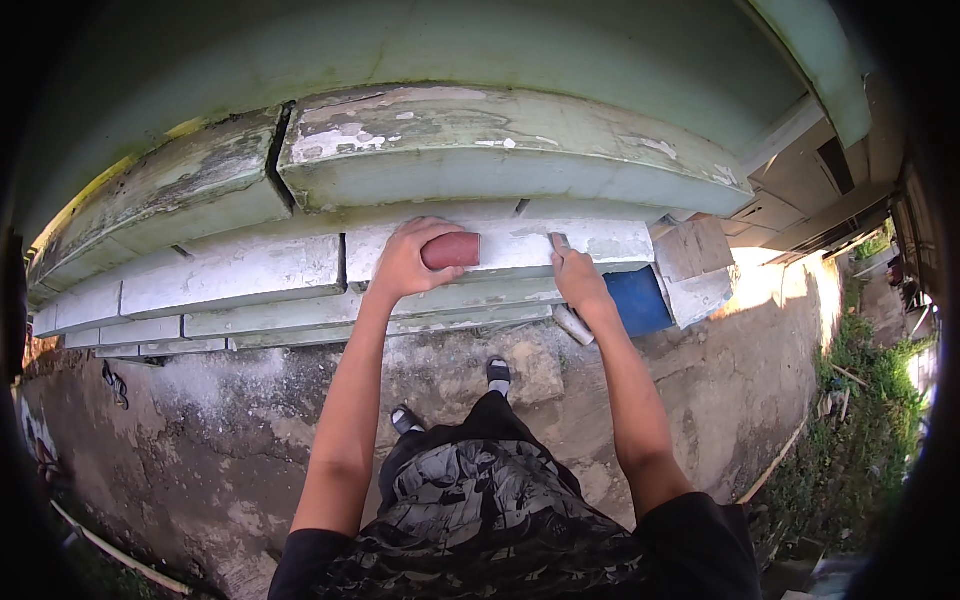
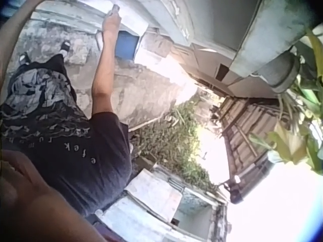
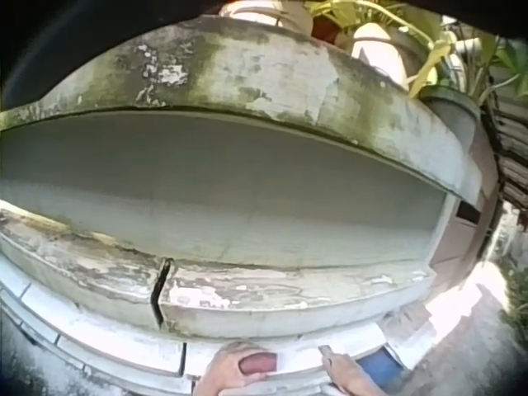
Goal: The recorder is using a putty knife to scrape old paint from a concrete ledge and then uses a sanding block to smooth the surface.
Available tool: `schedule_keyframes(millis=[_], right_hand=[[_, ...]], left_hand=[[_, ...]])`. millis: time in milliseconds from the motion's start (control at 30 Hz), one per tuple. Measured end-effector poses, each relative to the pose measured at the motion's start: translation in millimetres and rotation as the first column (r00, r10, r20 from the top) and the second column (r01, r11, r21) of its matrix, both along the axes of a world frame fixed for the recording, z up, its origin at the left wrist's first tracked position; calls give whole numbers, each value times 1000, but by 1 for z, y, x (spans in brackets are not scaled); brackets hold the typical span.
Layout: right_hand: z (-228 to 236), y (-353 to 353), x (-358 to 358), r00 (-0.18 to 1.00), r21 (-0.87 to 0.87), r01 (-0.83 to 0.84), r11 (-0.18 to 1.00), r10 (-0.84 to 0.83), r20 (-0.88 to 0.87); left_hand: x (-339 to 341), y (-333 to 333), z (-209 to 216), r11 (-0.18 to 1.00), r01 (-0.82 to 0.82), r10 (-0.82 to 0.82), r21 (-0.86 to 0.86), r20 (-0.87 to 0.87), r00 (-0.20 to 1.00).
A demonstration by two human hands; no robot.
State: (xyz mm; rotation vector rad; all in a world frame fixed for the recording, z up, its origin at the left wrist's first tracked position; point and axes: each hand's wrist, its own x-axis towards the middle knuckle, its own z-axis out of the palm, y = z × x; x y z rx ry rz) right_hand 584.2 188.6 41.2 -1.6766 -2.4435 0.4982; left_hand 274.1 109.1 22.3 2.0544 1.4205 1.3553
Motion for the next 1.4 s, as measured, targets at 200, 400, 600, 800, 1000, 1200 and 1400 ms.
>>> schedule_keyframes(millis=[200, 400, 600, 800, 1000, 1200, 1400], right_hand=[[7, -12, -7, 995, 8, 14, 1000, -14, 96], [11, -14, -23, 994, -60, 109, 992, -108, 22], [23, -30, -56, 996, -49, 79, 996, -81, -36], [-12, -22, -55, 998, -15, 36, 999, -35, 52], [4, -28, -76, 996, -142, 83, 986, -78, 40], [30, -22, -96, 979, -225, 197, 954, -204, -6], [0, -39, -38, 996, -245, -33, 969, 12, -84]], left_hand=[[-2, -3, -1, 1000, 2, -1, 11, -22, 1000], [0, -5, 0, 1000, 11, -11, 12, -28, 1000], [-1, -2, -1, 1000, -3, 3, 1, -13, 1000], [2, -1, 3, 999, 9, -8, 39, -25, 1000], [0, -4, 1, 999, 26, -25, 27, -17, 1000], [-1, -7, 2, 998, 41, -39, 55, -44, 998], [1, -1, 7, 996, 82, -80, 47, -52, 995]])
